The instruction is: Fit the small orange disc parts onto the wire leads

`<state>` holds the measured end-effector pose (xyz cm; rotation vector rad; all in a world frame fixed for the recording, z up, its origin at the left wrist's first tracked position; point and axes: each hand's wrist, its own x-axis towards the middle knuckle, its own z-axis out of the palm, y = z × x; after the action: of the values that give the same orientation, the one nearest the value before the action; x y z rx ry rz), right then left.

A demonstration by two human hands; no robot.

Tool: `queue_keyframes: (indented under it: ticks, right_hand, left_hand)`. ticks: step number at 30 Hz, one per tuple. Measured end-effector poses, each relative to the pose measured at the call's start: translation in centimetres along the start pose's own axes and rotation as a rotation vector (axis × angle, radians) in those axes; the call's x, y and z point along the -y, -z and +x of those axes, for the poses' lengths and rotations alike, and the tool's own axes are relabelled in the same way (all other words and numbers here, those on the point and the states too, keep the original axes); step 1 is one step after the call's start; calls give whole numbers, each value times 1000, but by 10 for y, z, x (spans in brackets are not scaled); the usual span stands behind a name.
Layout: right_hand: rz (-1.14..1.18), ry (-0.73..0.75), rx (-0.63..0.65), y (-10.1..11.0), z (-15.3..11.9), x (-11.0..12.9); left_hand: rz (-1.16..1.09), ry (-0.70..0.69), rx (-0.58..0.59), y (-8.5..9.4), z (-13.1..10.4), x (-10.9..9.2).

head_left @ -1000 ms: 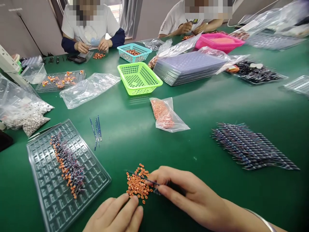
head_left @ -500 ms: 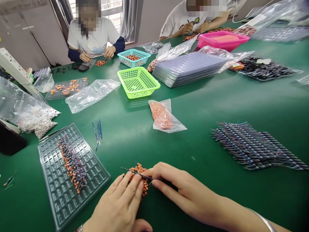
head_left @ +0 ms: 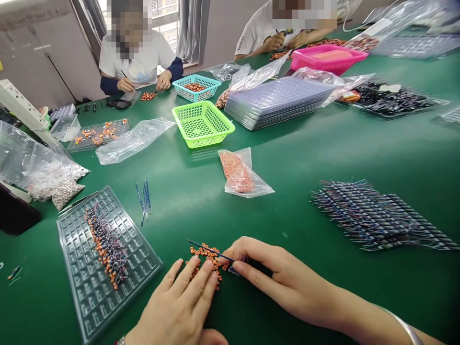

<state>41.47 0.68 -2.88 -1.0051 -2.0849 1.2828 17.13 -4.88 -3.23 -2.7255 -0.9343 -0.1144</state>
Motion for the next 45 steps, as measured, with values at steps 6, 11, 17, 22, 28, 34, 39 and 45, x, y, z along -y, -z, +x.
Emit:
queue_keyframes:
  ticks: [6,11,17,22,28,34,39,45]
  right_hand:
    - [-48,6,-40,1,1,-3]
    - [-56,83,-41,1,3,0]
    - [-132,163,3,1,6,3]
    - [-168,188,22,3,7,2]
    - [-188,196,3,4,5,-1]
    - [-152,213,-61,2,7,-1]
    - [-188,225,-10,-2,10,-4]
    - [-203,183,-127,-1,8,-9]
  left_hand:
    - [-18,33,-18,3,3,0]
    - [-54,100,-43,6,15,1]
    - [-51,93,31,8,26,4]
    - [-11,69,38,9,28,5]
    - [-23,85,18,9,27,5]
    - [-23,112,-65,13,22,7]
    - [-94,90,-193,8,10,1]
    - [-31,24,-177,3,-3,-2]
